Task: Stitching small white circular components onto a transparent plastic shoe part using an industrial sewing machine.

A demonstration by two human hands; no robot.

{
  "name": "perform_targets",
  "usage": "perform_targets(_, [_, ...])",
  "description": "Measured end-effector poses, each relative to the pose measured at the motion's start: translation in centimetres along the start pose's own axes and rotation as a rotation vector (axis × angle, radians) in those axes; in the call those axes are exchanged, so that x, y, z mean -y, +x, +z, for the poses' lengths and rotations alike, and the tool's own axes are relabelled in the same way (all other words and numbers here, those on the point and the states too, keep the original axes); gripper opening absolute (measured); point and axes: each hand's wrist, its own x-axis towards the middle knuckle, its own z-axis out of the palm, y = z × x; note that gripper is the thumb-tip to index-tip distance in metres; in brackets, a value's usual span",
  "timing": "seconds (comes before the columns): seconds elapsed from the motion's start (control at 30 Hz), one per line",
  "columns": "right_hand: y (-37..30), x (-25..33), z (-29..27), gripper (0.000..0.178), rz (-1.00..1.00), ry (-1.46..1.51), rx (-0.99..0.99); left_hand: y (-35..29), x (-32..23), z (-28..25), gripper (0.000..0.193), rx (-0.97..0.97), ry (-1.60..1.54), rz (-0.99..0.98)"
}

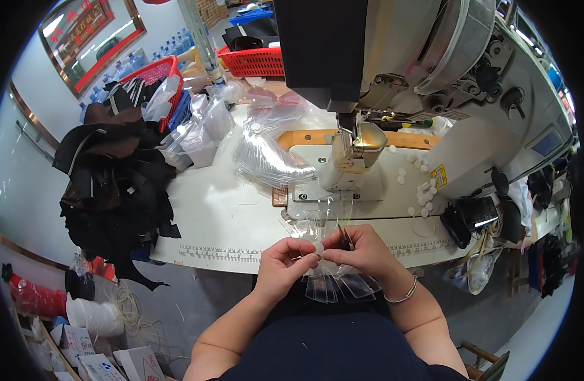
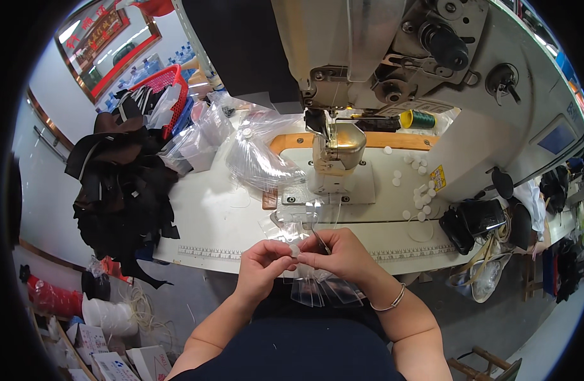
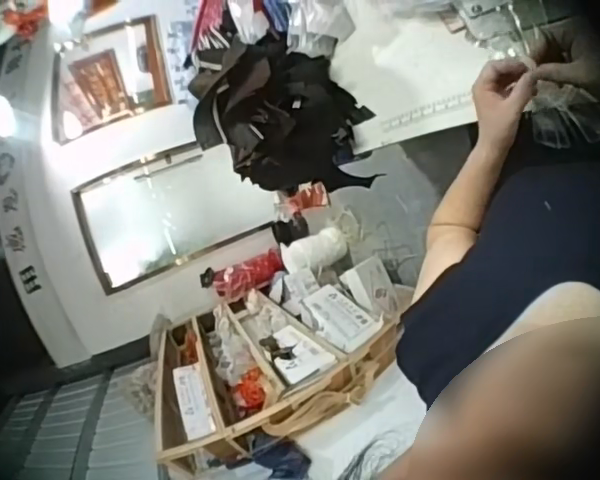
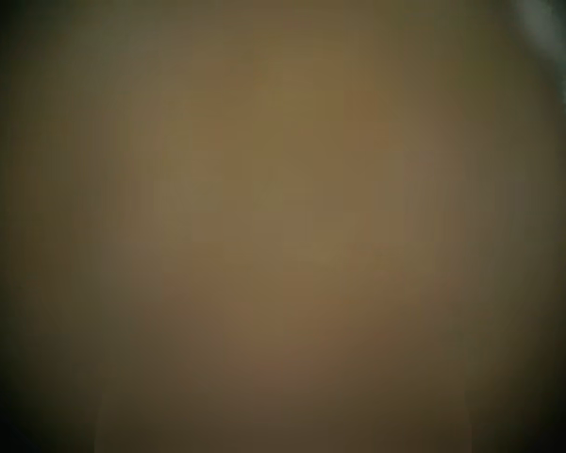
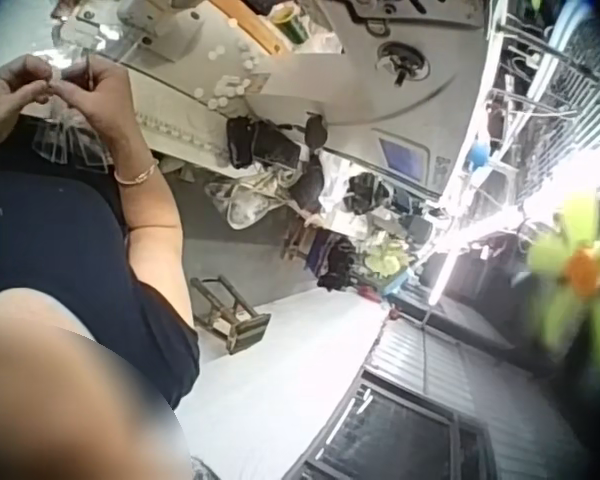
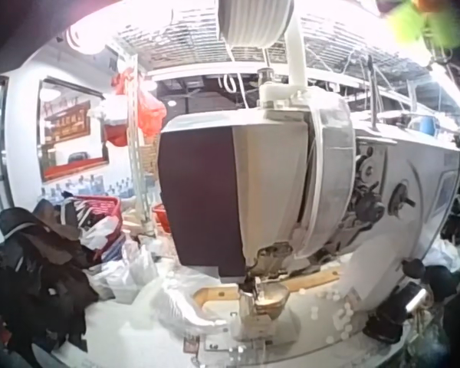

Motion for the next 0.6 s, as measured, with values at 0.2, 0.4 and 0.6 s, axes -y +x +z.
perform_targets(0.2, [0.0, -0.2, 0.0, 0.011, 0.035, -0.043, 0.020, 0.1, 0.1, -0.6, 0.012, 0.031, 0.032, 0.030])
perform_targets(0.4, [0.0, -0.1, -0.2, 0.016, 0.116, 0.110, 0.071, 0.1, -0.4, -0.8, 0.009, -0.001, -0.265, -0.257])
perform_targets(0.6, [0.0, -0.9, -1.3, 0.021, 0.121, 0.251, 0.215, 0.2, -0.2, -1.0, 0.009, 0.017, -0.288, -0.254])
